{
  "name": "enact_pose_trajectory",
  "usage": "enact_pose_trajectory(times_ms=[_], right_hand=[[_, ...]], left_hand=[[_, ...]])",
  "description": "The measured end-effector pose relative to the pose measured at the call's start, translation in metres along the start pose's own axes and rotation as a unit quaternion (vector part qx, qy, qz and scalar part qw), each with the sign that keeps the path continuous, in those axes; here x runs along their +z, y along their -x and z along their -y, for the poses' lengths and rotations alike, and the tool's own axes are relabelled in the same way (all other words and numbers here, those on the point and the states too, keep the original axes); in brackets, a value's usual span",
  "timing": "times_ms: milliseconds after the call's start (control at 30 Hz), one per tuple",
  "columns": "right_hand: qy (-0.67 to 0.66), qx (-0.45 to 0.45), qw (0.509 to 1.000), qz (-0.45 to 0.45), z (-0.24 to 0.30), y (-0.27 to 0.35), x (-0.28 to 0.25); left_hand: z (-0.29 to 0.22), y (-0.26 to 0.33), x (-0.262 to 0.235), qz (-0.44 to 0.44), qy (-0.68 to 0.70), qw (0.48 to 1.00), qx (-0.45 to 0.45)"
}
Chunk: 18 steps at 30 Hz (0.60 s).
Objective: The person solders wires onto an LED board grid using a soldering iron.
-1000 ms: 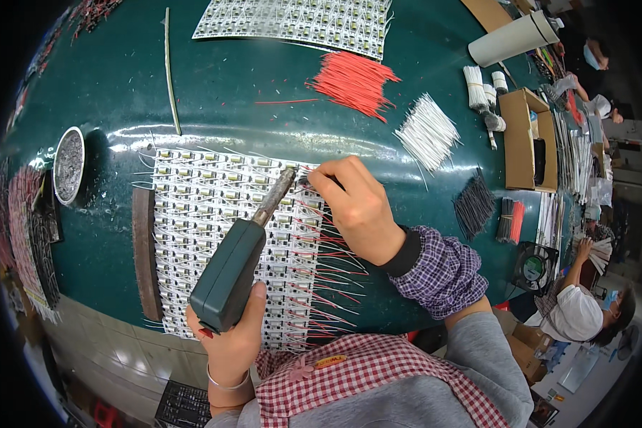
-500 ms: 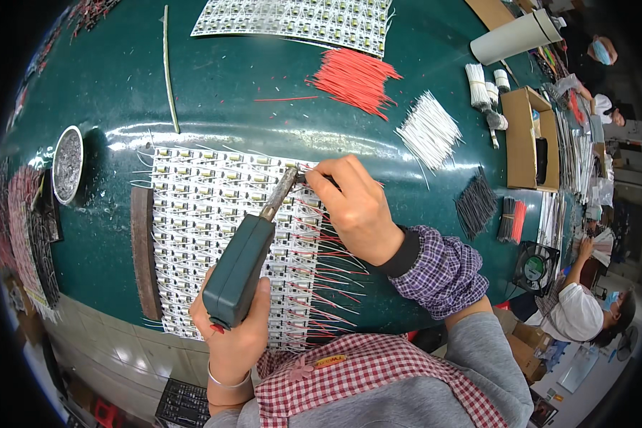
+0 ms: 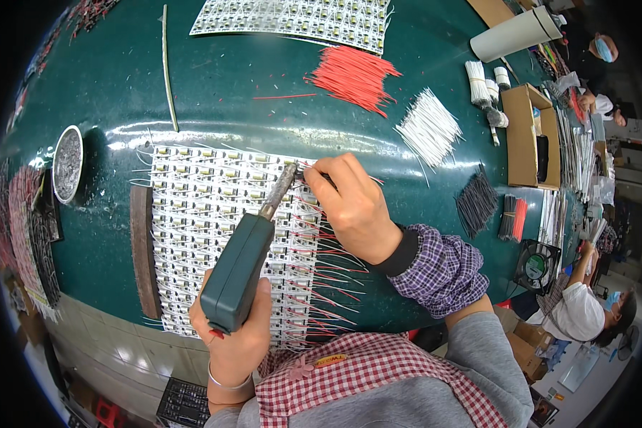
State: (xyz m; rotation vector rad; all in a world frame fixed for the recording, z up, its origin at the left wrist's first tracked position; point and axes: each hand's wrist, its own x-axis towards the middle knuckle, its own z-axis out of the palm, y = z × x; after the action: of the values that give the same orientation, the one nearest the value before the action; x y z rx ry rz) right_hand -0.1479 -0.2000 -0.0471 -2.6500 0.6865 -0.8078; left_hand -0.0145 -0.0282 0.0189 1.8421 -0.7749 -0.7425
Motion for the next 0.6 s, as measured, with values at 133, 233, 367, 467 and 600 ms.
enact_pose_trajectory(times_ms=[133,233,367,467,600], right_hand=[[0.0,0.001,1.0,0.001,0.001,0.0,0.001],[-0.001,0.006,1.0,0.003,0.002,0.0,0.0],[0.001,0.009,1.0,0.004,0.002,0.0,0.0],[0.016,-0.002,1.0,0.014,0.001,-0.001,-0.003],[0.003,-0.025,1.0,-0.014,0.003,0.001,-0.01]], left_hand=[[0.003,0.01,-0.001,-0.045,-0.031,0.998,0.01],[0.008,0.016,-0.005,-0.072,0.001,0.997,-0.03],[0.008,0.019,-0.01,-0.039,0.002,0.999,-0.026],[0.009,0.021,-0.009,-0.055,0.015,0.997,-0.042],[0.003,0.02,-0.005,-0.096,0.014,0.995,-0.036]])
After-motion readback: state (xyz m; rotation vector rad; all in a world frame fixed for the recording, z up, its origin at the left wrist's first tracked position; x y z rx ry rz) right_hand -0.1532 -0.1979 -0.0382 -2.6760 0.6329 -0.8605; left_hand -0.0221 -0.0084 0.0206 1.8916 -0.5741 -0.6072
